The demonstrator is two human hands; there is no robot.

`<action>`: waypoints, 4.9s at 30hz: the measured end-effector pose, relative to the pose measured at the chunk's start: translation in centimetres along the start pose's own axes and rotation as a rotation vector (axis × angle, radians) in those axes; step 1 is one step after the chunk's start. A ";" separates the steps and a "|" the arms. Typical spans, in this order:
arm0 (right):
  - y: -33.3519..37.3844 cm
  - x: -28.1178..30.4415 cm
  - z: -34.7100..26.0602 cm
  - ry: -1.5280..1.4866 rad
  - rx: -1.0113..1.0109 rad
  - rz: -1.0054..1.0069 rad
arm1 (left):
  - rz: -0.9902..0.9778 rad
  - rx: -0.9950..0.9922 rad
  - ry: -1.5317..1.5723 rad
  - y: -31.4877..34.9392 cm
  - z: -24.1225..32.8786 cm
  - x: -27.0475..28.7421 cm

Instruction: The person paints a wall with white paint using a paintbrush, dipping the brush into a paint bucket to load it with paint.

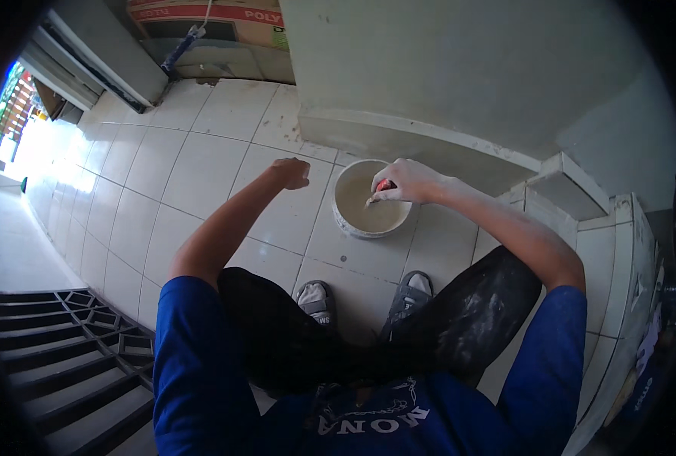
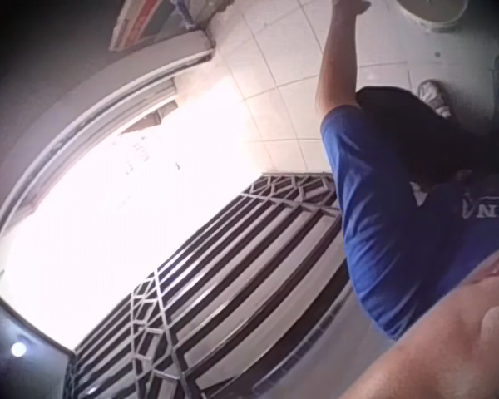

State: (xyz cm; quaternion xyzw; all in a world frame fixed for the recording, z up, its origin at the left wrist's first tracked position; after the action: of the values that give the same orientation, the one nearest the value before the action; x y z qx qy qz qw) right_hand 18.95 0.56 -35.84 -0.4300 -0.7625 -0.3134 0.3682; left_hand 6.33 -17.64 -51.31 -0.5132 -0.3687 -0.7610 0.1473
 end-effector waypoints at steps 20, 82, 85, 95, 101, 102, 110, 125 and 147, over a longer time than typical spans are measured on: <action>-0.8 -2.4 3.2 0.498 -0.104 -0.034 | 0.018 0.075 -0.007 0.5 1.1 0.9; -8.3 7.1 2.5 -1.821 -0.088 -0.207 | 0.366 0.091 1.133 -1.1 0.7 6.8; -8.5 6.6 4.9 -1.872 0.014 -0.327 | 0.420 0.031 1.113 -1.7 0.9 6.8; -7.5 6.8 2.3 -1.683 -0.094 -0.080 | 1.015 -0.101 0.568 3.1 5.7 13.2; -8.2 5.5 3.7 -1.636 -0.148 -0.068 | 1.083 -0.101 0.561 3.6 5.0 13.6; -8.3 5.4 4.2 -1.632 -0.184 -0.039 | 1.096 -0.112 0.541 3.7 4.9 13.6; -8.2 6.6 7.5 -0.103 -0.149 0.509 | 1.118 -0.215 0.350 4.3 6.8 13.8; -9.2 -0.9 2.0 0.721 0.367 0.161 | 0.930 -0.353 -0.056 0.8 10.7 13.5; -7.9 10.6 -7.4 -0.897 0.152 0.102 | 0.059 -0.675 1.486 9.3 12.0 24.3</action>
State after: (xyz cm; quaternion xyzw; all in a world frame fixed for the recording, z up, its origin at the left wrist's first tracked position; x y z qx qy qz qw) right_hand 10.26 -4.23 -24.40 -0.5319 -0.8452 -0.0208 0.0472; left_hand 9.55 -11.69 -23.44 0.0990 0.0878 -0.9685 0.2109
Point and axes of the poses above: each hand's wrist, its own y-axis away from the middle knuckle, its own x-axis out of the back of the hand, z = x × y, the point moved 7 cm from there along -y, towards the middle knuckle, and after that the axes turned 9 degrees about z, right-handed, at the moved point
